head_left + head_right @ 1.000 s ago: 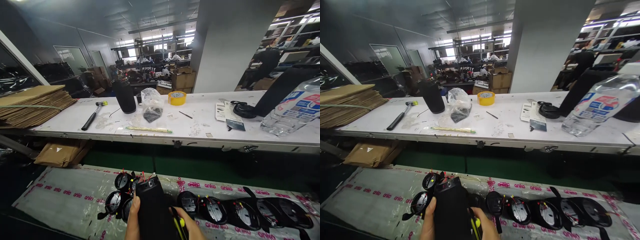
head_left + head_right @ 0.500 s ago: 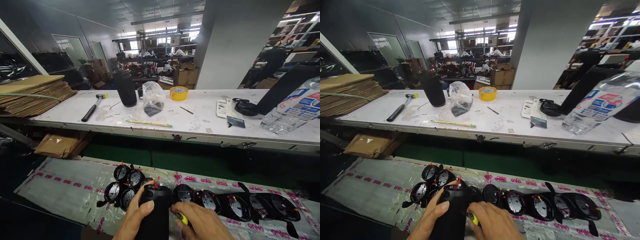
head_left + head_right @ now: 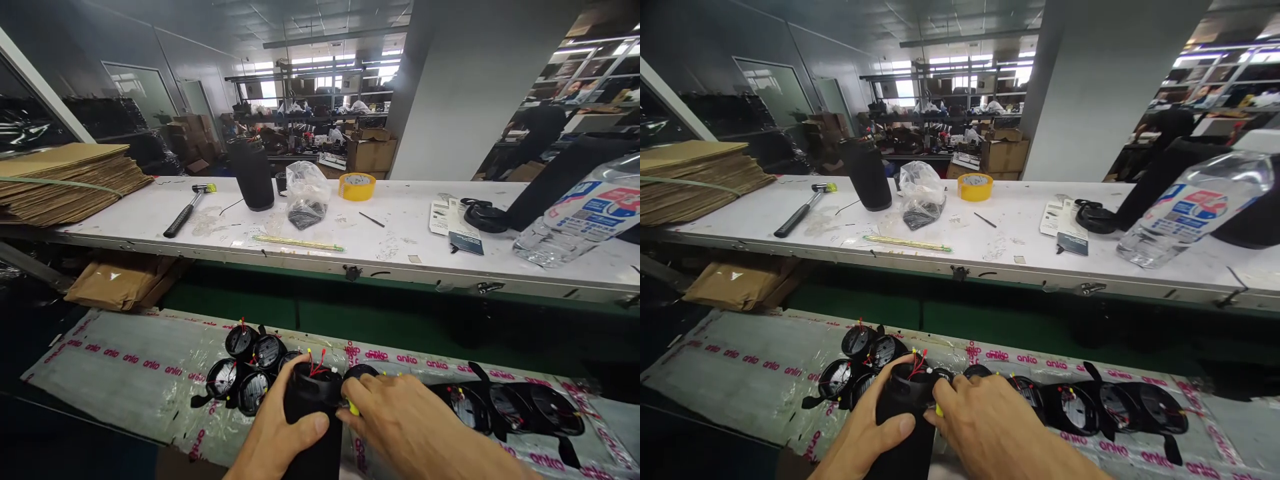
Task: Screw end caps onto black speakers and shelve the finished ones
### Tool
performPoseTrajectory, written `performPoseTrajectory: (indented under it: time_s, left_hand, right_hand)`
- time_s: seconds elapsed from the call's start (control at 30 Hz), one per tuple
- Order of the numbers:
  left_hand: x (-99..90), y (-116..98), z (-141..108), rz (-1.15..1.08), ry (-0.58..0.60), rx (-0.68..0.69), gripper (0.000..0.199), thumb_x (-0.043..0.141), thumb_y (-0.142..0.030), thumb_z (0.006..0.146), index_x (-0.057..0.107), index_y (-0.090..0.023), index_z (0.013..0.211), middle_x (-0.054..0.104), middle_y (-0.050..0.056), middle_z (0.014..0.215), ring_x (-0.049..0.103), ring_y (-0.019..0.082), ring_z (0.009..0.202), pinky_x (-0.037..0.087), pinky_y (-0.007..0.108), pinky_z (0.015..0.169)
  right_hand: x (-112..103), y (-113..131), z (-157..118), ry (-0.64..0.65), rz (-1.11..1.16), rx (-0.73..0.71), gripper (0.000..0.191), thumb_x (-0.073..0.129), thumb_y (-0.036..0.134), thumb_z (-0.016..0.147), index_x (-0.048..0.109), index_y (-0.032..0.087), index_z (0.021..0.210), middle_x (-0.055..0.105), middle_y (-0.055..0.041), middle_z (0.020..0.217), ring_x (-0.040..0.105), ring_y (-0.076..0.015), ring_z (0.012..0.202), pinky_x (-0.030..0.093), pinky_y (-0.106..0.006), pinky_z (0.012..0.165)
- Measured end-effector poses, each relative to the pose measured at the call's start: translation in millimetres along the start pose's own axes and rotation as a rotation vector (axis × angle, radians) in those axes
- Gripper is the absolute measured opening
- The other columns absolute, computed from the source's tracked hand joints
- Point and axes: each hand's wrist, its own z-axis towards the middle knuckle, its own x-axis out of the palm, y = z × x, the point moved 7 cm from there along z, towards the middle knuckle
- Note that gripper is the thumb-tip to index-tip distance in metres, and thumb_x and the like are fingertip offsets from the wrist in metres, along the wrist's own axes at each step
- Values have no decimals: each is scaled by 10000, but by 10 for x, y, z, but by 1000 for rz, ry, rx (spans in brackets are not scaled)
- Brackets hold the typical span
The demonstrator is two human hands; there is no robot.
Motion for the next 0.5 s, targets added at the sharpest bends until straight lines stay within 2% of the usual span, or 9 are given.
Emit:
performPoseTrajectory:
  time_s: [0.17, 0.27, 0.37, 0.5]
  left_hand:
    - [12, 66, 26, 65, 11, 9, 883, 840, -591, 732, 491, -236, 1460, 718, 107, 1352, 623, 372, 1301, 458, 456, 1123]
    - [35, 64, 24, 67, 16, -3, 877, 829, -571, 755, 459, -233, 1474, 707, 115, 1375, 621, 371, 1306, 442, 464, 1132]
    - [62, 39, 13, 65, 22, -13, 869, 819, -558, 764, 444, -237, 1479, 685, 115, 1409, 604, 369, 1332, 417, 470, 1149]
    - [73, 0, -8, 80, -23, -6, 828, 825, -529, 743, 493, -241, 1444, 703, 106, 1383, 610, 371, 1321, 424, 453, 1135]
  right_hand:
    - [107, 12, -57, 31, -2, -40, 314, 770, 252, 886, 463, 289, 943, 592, 44, 789, 560, -193, 551, 49, -423, 433]
    - [149, -2, -74, 47, -4, -7, 301, 751, 250, 894, 455, 282, 939, 591, 44, 775, 566, -195, 539, 45, -422, 442]
    - [121, -20, -59, 59, -3, 43, 238, 692, 267, 951, 455, 273, 926, 610, 37, 769, 591, -199, 532, 53, -425, 453]
    - [78, 5, -18, 164, 10, 46, 213, 657, 244, 971, 459, 268, 895, 644, 21, 765, 642, -216, 551, 64, -417, 444]
